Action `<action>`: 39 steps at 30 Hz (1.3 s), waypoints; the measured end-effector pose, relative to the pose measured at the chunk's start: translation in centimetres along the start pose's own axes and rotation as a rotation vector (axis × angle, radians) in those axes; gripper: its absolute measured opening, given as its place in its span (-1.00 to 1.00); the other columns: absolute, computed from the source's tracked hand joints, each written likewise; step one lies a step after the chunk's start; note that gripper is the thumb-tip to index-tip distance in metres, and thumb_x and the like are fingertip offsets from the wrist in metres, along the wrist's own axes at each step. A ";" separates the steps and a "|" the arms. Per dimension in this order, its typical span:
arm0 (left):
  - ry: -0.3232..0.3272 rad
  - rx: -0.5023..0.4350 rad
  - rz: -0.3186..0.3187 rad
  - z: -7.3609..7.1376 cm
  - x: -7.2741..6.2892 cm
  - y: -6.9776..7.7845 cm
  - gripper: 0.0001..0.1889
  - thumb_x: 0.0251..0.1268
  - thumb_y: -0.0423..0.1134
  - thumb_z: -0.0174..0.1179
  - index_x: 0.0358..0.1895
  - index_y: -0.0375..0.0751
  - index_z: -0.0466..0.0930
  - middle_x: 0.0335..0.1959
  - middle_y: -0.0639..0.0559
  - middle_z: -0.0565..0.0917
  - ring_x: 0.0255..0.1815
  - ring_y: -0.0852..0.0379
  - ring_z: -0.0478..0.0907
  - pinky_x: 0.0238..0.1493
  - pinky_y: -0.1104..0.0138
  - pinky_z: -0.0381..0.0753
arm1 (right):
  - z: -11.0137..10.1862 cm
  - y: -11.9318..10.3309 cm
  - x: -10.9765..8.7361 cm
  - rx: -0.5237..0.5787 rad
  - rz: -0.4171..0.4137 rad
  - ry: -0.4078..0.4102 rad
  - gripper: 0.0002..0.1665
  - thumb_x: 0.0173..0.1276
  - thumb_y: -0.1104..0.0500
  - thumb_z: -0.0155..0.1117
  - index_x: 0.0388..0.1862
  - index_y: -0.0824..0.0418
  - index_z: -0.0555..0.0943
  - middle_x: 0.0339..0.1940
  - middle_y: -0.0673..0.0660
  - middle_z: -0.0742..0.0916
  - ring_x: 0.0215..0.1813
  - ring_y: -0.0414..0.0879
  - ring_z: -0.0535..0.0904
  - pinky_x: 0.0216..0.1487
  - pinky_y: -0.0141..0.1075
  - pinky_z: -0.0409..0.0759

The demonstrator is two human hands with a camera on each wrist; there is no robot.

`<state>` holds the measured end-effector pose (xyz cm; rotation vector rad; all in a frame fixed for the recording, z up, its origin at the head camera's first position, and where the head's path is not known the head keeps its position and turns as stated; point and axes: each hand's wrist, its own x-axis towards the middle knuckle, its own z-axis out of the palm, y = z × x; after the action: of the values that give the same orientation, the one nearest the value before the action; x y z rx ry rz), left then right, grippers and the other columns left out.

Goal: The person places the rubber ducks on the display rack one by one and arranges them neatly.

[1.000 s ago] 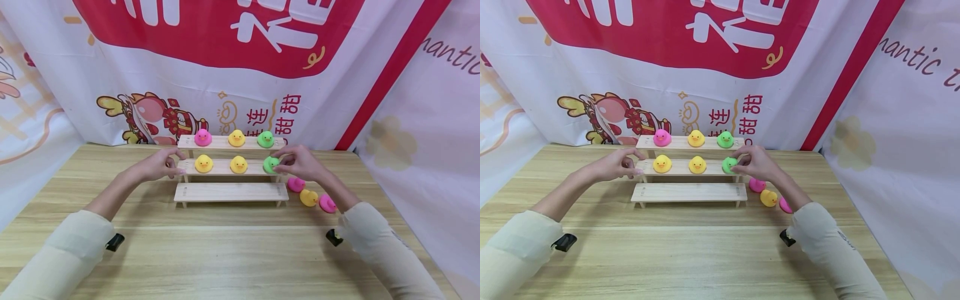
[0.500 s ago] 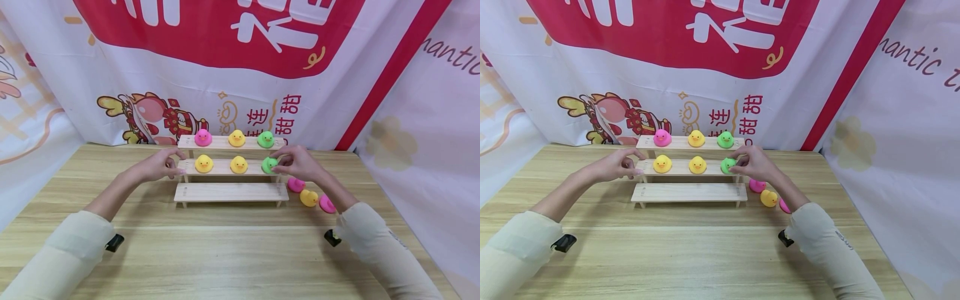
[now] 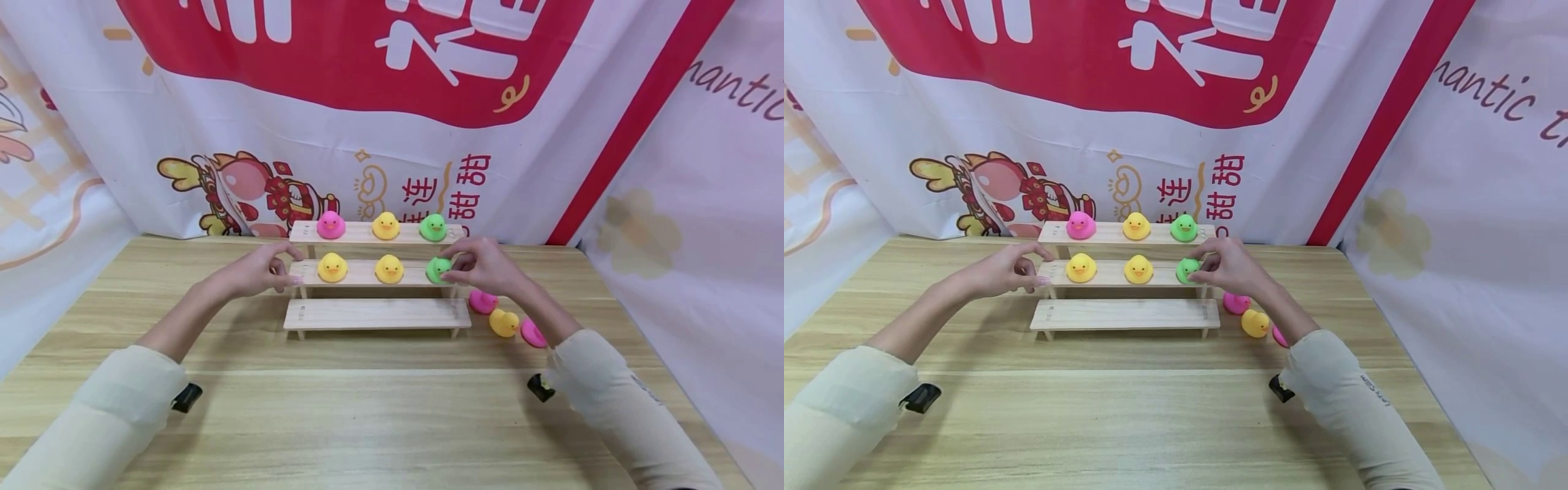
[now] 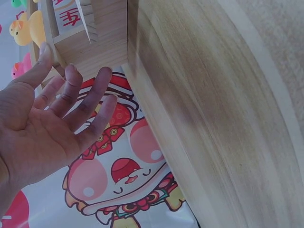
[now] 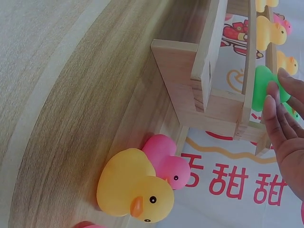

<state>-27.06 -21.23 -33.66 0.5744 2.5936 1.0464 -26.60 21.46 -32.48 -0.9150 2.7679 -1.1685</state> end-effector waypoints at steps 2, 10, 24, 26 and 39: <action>0.001 -0.002 0.001 0.0 0.0 0.0 -0.51 0.45 -0.30 0.32 0.30 -0.42 0.37 -0.47 -0.08 0.66 -0.29 -0.20 0.66 -0.34 0.24 0.49 | 0.0 0.0 0.0 0.003 -0.001 0.000 -0.60 0.22 0.34 0.59 0.05 0.37 0.75 -0.02 0.26 0.79 -0.17 0.06 0.80 -0.09 -0.13 0.75; -0.001 -0.001 0.012 0.0 0.0 0.1 -0.51 0.46 -0.30 0.31 0.31 -0.43 0.35 -0.46 -0.10 0.67 -0.32 -0.16 0.66 -0.26 0.16 0.54 | 0.0 0.2 -0.1 0.021 0.002 -0.006 -0.56 0.25 0.33 0.57 0.10 0.36 0.72 -0.05 0.24 0.78 -0.24 -0.01 0.78 -0.13 -0.22 0.74; -0.002 0.006 0.009 0.0 0.0 0.0 -0.50 0.47 -0.27 0.31 0.31 -0.42 0.36 -0.41 -0.21 0.69 -0.31 -0.16 0.67 -0.28 0.19 0.52 | -2.7 1.7 -3.7 0.014 0.059 0.084 -0.58 0.30 0.36 0.51 0.11 0.45 0.67 -0.03 0.40 0.73 -0.22 0.08 0.76 -0.17 -0.40 0.68; -0.002 0.007 0.006 -0.1 0.0 0.1 -0.50 0.47 -0.27 0.31 0.31 -0.42 0.36 -0.41 -0.23 0.69 -0.31 -0.15 0.68 -0.30 0.21 0.51 | -3.1 2.0 -4.4 -0.005 0.079 0.095 -0.60 0.31 0.33 0.51 0.10 0.45 0.67 -0.05 0.39 0.74 -0.21 0.09 0.75 -0.20 -0.40 0.68; -0.003 0.004 0.011 0.0 0.1 -0.1 -0.50 0.47 -0.25 0.32 0.30 -0.40 0.37 -0.42 -0.22 0.69 -0.32 -0.14 0.67 -0.31 0.24 0.49 | -2.6 5.4 -6.6 -0.144 0.158 0.023 -0.66 0.32 0.31 0.50 0.05 0.38 0.73 -0.12 0.20 0.80 -0.15 0.02 0.70 -0.15 -0.29 0.68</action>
<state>-27.17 -21.30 -33.72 0.5917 2.5934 1.0432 -24.49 29.52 -35.54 -0.6792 2.9115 -0.9744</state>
